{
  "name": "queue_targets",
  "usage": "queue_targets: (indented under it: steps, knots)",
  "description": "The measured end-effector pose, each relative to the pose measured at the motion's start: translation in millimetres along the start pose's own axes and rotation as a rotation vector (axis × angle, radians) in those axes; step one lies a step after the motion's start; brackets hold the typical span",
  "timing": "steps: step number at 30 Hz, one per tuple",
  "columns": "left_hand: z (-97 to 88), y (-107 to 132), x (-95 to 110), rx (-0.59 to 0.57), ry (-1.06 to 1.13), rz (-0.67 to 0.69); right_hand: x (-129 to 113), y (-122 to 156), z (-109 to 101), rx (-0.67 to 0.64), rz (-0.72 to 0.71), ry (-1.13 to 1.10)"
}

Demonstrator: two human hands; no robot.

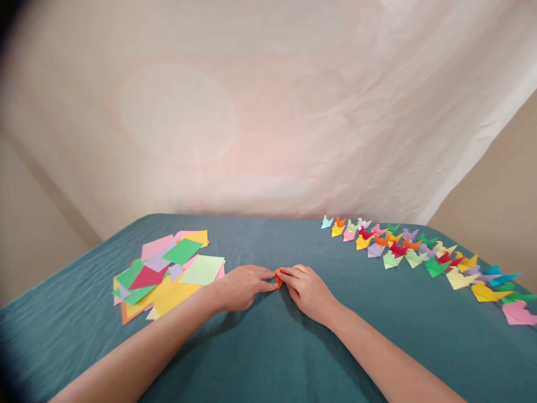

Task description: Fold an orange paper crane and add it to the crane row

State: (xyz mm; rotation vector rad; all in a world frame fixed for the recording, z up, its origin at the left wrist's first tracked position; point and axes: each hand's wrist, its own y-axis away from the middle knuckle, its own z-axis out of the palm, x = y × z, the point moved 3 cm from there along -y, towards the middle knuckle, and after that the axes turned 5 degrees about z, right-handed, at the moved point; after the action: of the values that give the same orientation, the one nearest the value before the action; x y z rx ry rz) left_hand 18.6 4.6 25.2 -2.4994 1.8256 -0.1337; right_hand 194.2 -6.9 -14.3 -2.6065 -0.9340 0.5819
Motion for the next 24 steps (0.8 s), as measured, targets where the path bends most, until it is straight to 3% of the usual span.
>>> queue_targets:
  steps: [6,12,16,24]
  knots:
    - [-1.1,1,-6,-0.01,0.03,0.028,-1,1,1,-0.034,0.001,0.039]
    - [6.5,-1,-17,0.065,-0.006,-0.142,-5,0,-2,-0.087,0.021,0.071]
    - [13.3,-3,-13,0.115,-0.011,-0.114,-7,-1,-4,-0.098,0.015,0.085]
    - [16.4,-5,-8,0.103,-0.009,-0.099,-11,-2,-6,-0.148,0.034,0.127]
